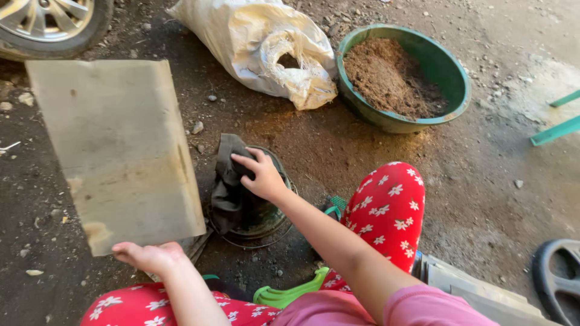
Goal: The person sits on the ground and wipes rectangular metal sheets with a dark cloth. They handle the sheets one at a time, wiping each side and stacking them nearby. The person occasionally dips the cloth into a bucket before continuing to wipe the sheets.
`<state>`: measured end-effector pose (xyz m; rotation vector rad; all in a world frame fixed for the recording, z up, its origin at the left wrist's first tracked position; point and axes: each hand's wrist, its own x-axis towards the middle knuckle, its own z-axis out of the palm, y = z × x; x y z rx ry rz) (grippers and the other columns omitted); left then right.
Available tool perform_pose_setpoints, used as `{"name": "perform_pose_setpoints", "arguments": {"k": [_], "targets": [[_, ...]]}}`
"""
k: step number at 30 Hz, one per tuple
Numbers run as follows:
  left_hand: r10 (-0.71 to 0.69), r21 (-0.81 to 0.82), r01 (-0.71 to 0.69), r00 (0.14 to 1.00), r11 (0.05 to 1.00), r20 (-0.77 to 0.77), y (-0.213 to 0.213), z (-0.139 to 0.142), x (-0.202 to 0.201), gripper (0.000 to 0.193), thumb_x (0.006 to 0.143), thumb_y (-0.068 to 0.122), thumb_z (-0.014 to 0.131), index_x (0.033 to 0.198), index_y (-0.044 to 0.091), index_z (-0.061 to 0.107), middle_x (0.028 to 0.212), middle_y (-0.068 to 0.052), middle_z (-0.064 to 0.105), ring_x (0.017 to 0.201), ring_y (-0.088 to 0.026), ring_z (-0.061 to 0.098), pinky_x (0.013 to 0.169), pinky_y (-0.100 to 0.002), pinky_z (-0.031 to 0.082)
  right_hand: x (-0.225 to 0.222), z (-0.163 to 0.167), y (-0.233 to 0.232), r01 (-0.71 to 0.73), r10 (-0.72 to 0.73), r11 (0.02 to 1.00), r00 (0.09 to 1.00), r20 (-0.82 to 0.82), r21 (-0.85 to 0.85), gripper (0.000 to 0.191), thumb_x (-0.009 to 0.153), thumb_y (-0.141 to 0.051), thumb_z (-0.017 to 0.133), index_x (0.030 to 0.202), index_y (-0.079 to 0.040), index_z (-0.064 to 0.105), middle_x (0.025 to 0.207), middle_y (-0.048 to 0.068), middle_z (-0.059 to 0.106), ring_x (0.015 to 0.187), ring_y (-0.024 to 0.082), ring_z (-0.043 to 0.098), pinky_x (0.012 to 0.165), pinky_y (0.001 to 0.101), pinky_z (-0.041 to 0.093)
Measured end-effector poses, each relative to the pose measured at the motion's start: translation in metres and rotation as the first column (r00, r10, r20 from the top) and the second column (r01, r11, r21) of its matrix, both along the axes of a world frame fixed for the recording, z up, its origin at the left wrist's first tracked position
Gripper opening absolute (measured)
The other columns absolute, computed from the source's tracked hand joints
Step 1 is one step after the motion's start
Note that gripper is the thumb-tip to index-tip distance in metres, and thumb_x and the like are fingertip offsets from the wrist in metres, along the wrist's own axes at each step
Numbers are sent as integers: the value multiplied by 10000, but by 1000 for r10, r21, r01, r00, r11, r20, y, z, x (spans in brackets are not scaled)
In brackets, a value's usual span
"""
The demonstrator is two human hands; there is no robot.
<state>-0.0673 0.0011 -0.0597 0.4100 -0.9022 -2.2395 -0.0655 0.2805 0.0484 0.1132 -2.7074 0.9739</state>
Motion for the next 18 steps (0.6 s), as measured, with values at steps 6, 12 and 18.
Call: {"name": "perform_pose_setpoints", "arguments": {"k": [6, 12, 18], "targets": [[-256, -37, 255, 965, 966, -49, 24, 3, 5, 563, 1114, 499, 515, 1529, 144, 379, 1652, -108, 389, 1500, -308, 448, 1232, -508, 399, 20, 2, 4, -173, 317, 662, 946, 63, -729, 725, 978, -396, 689, 1587, -144, 388, 1593, 131, 433, 1461, 309, 416, 1169, 511, 353], [-805, 53, 825, 561, 562, -194, 81, -2, 4, 393, 1101, 405, 590, 1413, 181, 508, 1342, -13, 593, 1259, -253, 574, 1023, -455, 533, 66, 42, 52, 129, -67, 48, 990, 126, -991, 683, 908, -314, 737, 1448, -2, 457, 1407, 214, 573, 1293, 364, 559, 1073, 576, 485], [-853, -193, 902, 430, 387, 295, 119, -12, -8, 372, 1104, 317, 476, 1411, 110, 513, 1313, -178, 689, 1112, -311, 712, 937, -426, 554, 226, 129, 225, 347, -703, 117, 691, 169, -930, 406, 808, -332, 794, 1041, -43, 628, 991, 79, 691, 940, 225, 669, 868, 417, 563]]}}
